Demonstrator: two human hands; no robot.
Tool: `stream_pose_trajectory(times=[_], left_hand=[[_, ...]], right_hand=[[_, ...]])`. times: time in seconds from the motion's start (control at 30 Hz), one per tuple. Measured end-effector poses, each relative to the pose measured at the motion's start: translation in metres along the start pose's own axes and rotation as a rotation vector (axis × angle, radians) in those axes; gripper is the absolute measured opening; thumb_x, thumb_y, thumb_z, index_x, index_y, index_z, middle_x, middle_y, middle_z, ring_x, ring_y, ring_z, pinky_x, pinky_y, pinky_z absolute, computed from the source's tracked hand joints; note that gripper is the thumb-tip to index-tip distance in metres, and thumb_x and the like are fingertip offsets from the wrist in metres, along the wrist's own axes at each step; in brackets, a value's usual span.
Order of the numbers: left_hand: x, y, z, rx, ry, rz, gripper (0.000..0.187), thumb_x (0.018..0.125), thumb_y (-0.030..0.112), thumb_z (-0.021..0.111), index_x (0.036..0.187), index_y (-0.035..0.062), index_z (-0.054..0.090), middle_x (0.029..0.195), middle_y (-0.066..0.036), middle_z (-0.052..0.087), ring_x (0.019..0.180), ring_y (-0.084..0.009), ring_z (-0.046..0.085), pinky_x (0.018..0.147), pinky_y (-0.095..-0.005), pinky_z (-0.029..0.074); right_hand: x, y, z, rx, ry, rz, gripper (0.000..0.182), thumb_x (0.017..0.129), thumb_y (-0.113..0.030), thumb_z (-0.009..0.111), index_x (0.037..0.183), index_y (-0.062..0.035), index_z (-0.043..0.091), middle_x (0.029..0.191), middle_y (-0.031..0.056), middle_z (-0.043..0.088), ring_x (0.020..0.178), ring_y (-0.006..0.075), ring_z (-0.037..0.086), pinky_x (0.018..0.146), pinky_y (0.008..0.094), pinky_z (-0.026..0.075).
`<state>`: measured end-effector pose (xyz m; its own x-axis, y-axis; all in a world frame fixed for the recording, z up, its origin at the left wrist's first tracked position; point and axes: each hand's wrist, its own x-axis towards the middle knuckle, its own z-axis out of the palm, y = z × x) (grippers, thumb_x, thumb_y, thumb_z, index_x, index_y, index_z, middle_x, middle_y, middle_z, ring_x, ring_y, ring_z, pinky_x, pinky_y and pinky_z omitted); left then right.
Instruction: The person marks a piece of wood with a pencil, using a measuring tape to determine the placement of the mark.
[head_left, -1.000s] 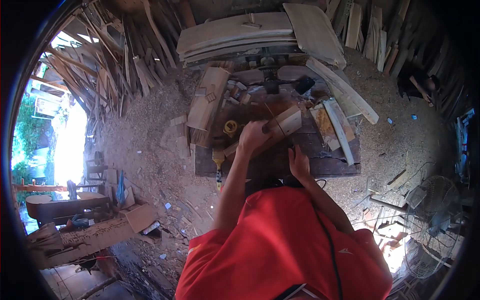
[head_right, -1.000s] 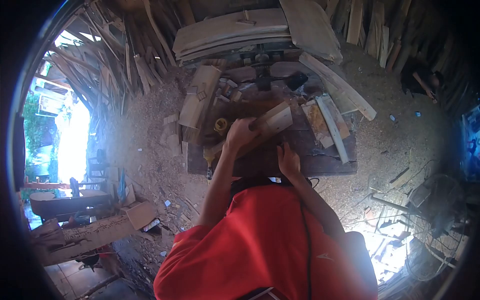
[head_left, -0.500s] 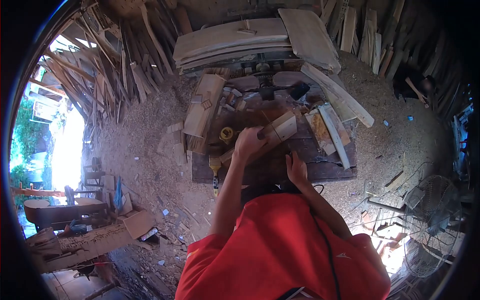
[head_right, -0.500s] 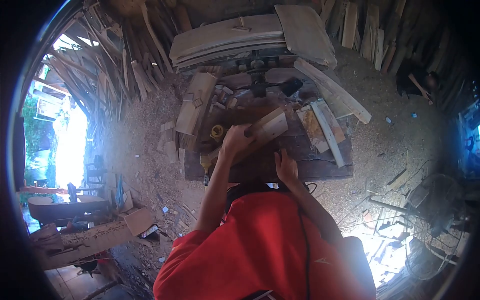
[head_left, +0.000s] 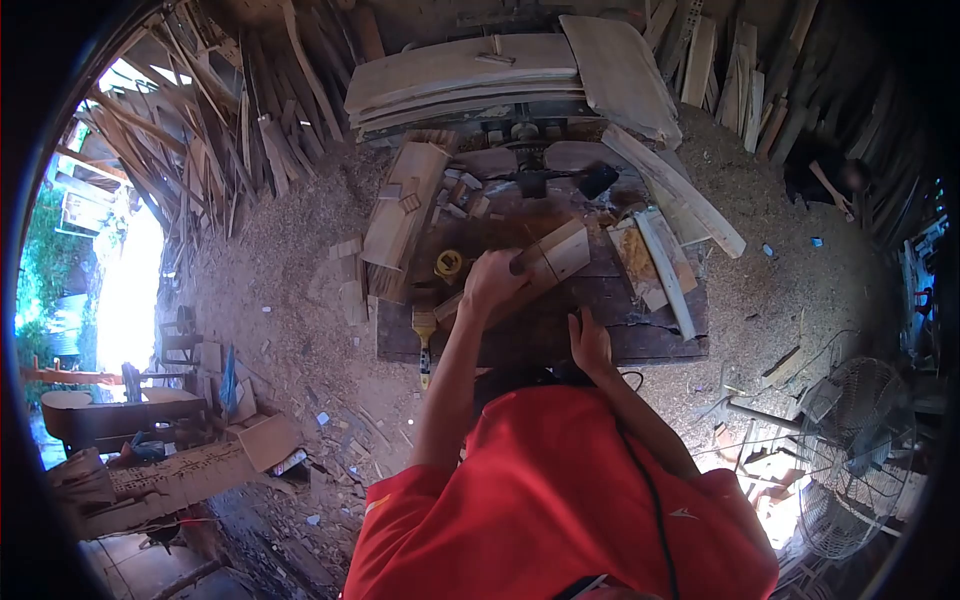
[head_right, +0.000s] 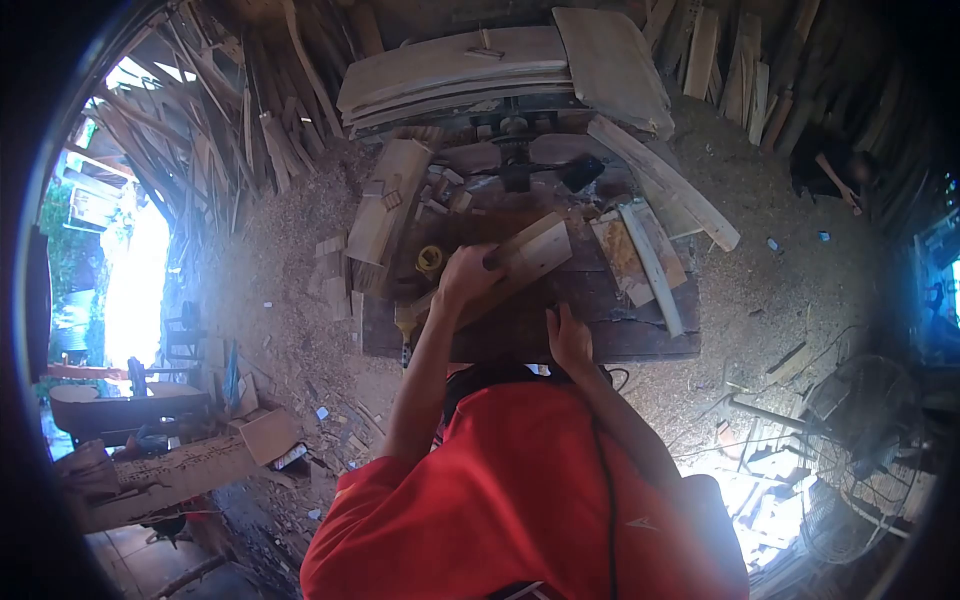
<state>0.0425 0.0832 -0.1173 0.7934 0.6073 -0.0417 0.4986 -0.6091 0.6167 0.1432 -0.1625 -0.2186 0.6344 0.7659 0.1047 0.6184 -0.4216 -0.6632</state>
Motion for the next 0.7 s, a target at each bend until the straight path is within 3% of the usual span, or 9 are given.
stream_pose_trajectory(times=[0.23, 0.33, 0.7], left_hand=[[-0.005, 0.004, 0.001, 0.025, 0.012, 0.000, 0.053, 0.083, 0.037, 0.081, 0.126, 0.0077, 0.075, 0.114, -0.019, 0.076, 0.107, -0.0395, 0.072, 0.095, -0.0466, 0.058], [-0.004, 0.003, 0.003, 0.028, 0.018, 0.017, 0.053, 0.083, 0.038, 0.081, 0.127, 0.0079, 0.075, 0.114, -0.019, 0.076, 0.107, -0.0395, 0.072, 0.096, -0.0466, 0.058], [-0.004, -0.004, 0.009, 0.028, 0.015, 0.037, 0.054, 0.083, 0.039, 0.082, 0.126, 0.0077, 0.076, 0.112, -0.019, 0.077, 0.105, -0.0399, 0.072, 0.094, -0.0469, 0.058]], right_hand=[[0.011, -0.008, -0.001, 0.044, -0.019, 0.028, 0.033, 0.109, -0.028, 0.057, 0.120, 0.0030, 0.060, 0.082, 0.0302, 0.069, 0.079, 0.0519, 0.068, 0.064, 0.0575, 0.053], [0.013, -0.005, 0.004, 0.044, 0.041, -0.004, 0.032, 0.109, -0.032, 0.056, 0.119, -0.0012, 0.060, 0.079, 0.0285, 0.070, 0.075, 0.0512, 0.069, 0.065, 0.0605, 0.055], [0.006, -0.002, 0.007, 0.040, 0.007, -0.006, 0.033, 0.109, -0.032, 0.055, 0.120, -0.0010, 0.061, 0.078, 0.0279, 0.070, 0.076, 0.0514, 0.069, 0.066, 0.0605, 0.055]])
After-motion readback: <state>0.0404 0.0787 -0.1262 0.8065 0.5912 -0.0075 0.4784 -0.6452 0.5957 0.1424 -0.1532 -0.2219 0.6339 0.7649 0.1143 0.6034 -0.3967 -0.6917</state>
